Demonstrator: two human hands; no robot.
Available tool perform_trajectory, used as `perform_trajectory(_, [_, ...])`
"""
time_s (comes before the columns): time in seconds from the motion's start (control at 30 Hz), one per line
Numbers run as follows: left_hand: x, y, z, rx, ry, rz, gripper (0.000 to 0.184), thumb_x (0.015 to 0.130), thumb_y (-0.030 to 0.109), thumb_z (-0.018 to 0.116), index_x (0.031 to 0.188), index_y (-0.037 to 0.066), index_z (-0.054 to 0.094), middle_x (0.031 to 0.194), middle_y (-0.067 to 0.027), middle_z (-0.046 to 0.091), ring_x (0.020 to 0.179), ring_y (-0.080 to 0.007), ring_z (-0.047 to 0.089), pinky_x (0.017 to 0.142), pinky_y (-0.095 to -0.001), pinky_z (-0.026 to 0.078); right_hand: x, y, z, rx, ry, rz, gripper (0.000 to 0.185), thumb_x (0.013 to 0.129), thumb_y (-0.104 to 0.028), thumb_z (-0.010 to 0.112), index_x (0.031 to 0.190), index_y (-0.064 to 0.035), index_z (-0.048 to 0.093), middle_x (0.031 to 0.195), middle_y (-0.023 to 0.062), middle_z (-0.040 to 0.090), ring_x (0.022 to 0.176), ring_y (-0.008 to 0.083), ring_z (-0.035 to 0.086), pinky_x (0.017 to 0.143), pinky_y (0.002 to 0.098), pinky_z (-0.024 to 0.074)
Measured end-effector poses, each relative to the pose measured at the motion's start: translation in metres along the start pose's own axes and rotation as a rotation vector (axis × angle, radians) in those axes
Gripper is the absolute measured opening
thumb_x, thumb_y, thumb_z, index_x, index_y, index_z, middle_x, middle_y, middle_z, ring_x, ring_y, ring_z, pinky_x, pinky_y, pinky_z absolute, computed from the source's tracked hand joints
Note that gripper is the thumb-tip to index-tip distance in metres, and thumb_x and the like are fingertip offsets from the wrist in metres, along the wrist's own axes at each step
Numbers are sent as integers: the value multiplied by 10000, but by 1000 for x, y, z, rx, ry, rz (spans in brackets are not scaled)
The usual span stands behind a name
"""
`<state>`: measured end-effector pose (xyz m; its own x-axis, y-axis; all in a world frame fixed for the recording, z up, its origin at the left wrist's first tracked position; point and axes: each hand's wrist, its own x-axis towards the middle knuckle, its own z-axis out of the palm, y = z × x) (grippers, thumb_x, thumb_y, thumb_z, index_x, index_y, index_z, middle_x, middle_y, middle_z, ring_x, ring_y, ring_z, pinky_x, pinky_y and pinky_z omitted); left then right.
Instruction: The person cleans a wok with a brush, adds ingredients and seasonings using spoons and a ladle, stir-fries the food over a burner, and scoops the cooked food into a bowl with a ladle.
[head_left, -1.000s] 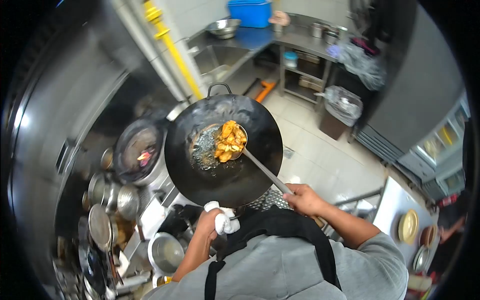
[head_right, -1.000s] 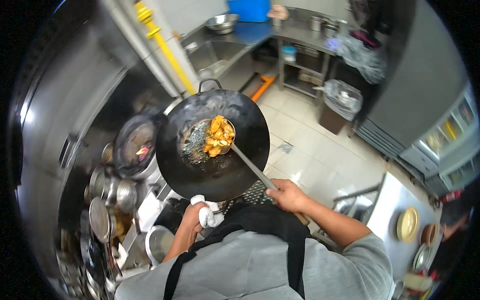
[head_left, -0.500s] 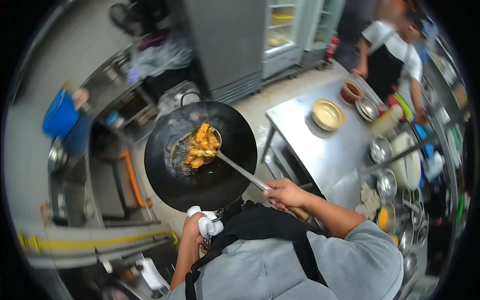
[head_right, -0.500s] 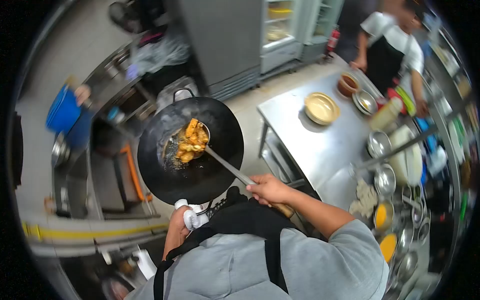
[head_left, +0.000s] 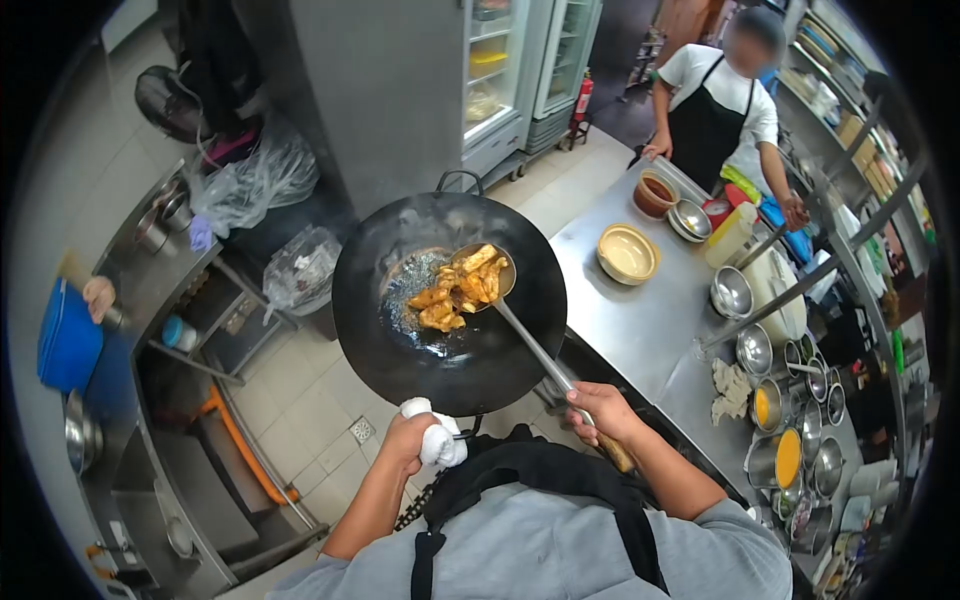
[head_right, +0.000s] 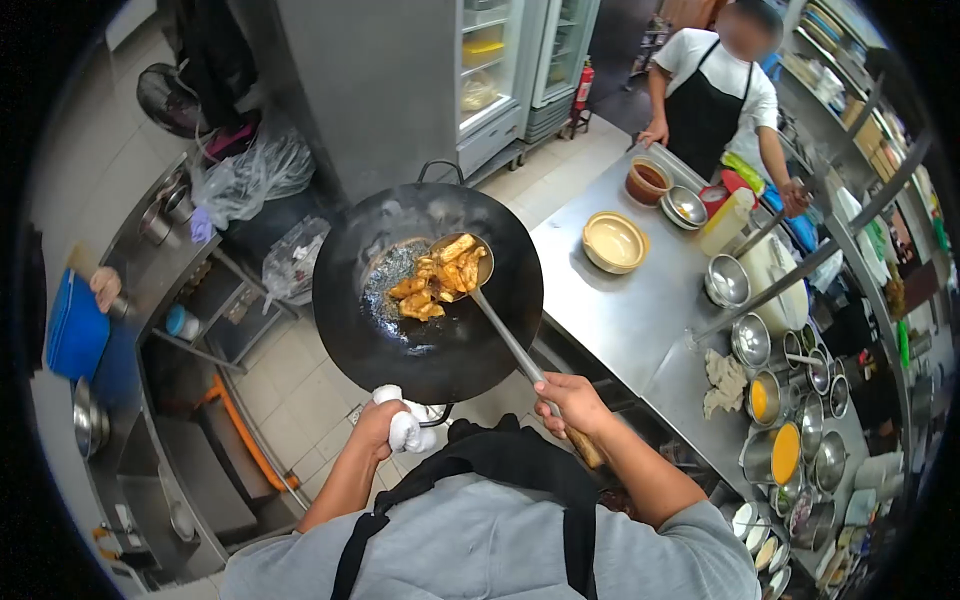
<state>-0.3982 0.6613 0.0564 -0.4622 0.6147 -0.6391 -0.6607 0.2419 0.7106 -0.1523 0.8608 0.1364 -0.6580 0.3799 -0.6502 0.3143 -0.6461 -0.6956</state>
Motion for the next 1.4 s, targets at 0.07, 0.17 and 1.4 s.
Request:
perform_trajectory(0.07, [8,5,1,-1,-67,-23,159,700,8,578,857,-13,569,768,-113,599,653,-226,623,568,-368,524,-15,-5,6,10,45,-15,234,956,-202,520,1136,-52,529,625,30,482,405,99,396,362,264,338])
perform_trajectory(0.17, [19,6,12,16,-130,-25,191,699,24,548,886,-10,570,807,-116,614,675,-227,633,600,-355,536,-32,-11,-5,51,77,-69,285,958,-216,512,1192,-53,515,641,35,476,411,103,393,367,265,333])
perform_trajectory(1.4, [-4,-25,20,-238,85,-61,148,757,59,482,887,14,535,833,-127,630,714,-242,656,639,-392,575,-10,-13,-209,-531,721,-289,424,876,-135,598,1272,-6,517,599,25,512,444,110,478,392,274,374])
